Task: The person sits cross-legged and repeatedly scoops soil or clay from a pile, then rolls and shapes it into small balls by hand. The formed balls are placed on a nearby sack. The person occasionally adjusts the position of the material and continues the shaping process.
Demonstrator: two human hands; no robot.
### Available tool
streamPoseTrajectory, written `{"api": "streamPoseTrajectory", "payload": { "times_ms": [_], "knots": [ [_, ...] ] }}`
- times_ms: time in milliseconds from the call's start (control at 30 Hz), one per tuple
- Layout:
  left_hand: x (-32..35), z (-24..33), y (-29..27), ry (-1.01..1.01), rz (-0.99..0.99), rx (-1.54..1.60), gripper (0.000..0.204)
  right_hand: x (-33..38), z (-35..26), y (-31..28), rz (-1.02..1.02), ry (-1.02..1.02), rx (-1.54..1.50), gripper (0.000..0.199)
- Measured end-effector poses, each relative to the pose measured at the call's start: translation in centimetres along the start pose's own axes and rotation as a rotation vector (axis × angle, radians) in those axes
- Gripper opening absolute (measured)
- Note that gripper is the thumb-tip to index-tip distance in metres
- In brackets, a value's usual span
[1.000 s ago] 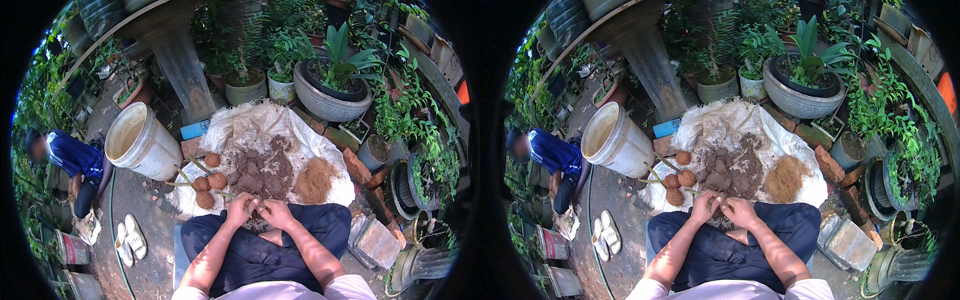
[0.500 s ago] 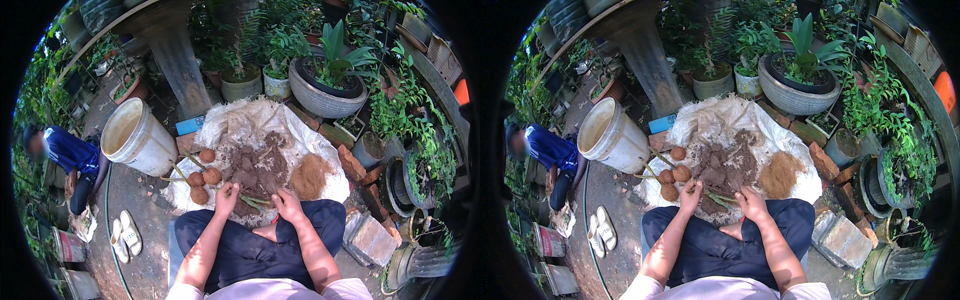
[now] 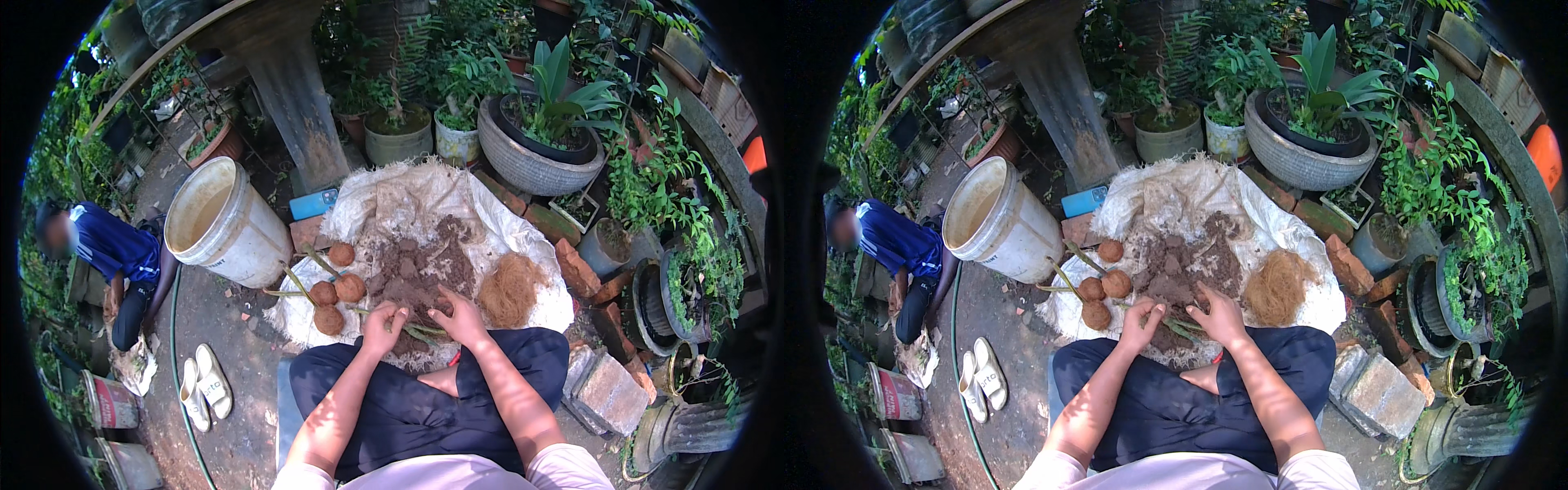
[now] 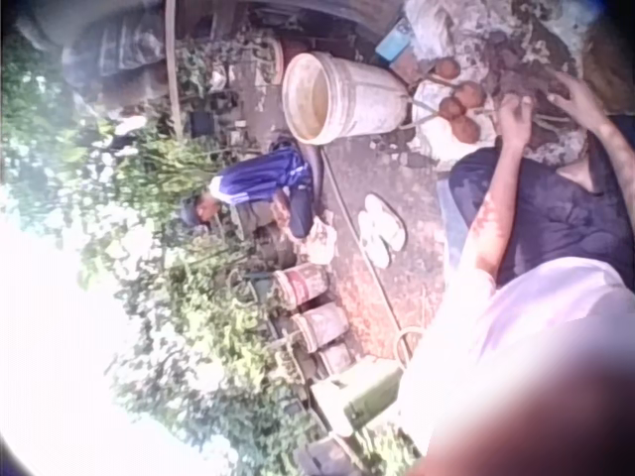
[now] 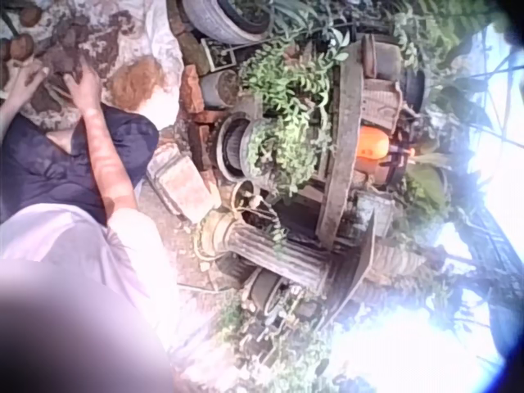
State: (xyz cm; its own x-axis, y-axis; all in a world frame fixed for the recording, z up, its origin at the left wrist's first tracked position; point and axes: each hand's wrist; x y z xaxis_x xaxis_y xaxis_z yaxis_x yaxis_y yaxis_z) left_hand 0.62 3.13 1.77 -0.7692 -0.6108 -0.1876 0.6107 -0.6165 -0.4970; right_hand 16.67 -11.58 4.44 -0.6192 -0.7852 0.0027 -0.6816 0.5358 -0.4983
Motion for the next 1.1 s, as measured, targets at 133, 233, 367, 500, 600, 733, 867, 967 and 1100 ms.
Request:
{"api": "streamPoseTrajectory", "payload": {
  "times_ms": [133, 233, 367, 500, 600, 733, 867, 967, 1100],
  "knots": [
    [-0.2, 0.4, 0.0, -0.065, -0.067, 0.003, 0.024, -0.9, -0.4, 1.5, -0.026, -0.135, -0.067, 0.051],
    [0.1, 0.7, 0.7, 0.003, -0.064, 0.022, 0.031, -0.6, -0.3, 3.1, -0.21, -0.077, -0.18, 0.04],
    [0.4, 1.1, 0.6, -0.088, -0.106, -0.136, 0.028, 0.5, 0.6, 4.4, -0.132, -0.019, -0.269, 0.033],
    [0.5, 1.9, 0.3, -0.144, -0.139, -0.34, 0.03, 1.5, 1.3, 5.7, 0.008, -0.048, -0.412, 0.028],
    [0.7, 2.4, 0.3, -0.116, -0.139, -0.355, 0.03, 1.7, 1.7, 6.1, -0.012, -0.021, -0.547, 0.026],
    [0.6, 2.4, 0.3, -0.061, -0.139, -0.284, 0.028, 1.9, 1.9, 6.6, -0.007, 0.208, -0.879, 0.028],
    [0.5, 2.2, 0.3, -0.025, -0.109, -0.237, 0.027, 1.9, 1.9, 7.3, 0.005, 0.326, -1.031, 0.032],
    [0.5, 2.1, 0.2, -0.024, -0.085, -0.237, 0.027, 2.1, 1.4, 8.0, 0.078, 0.309, -1.104, 0.033],
    [0.6, 2.1, 0.2, 0.006, -0.057, -0.211, 0.027, 2.5, 0.3, 8.1, 0.117, 0.286, -1.212, 0.034]
  ]
}}
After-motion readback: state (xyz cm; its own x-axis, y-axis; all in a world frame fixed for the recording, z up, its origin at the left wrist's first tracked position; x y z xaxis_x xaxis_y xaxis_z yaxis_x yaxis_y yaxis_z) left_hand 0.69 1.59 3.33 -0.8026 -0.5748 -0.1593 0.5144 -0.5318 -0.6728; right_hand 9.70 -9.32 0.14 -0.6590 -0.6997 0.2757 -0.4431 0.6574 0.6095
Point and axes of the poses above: each hand's wrist, its own x-axis away from the middle knuckle, its own y-axis out of the palm, z = x × y, and after that the axes turned 8 degrees about -x, right-handed
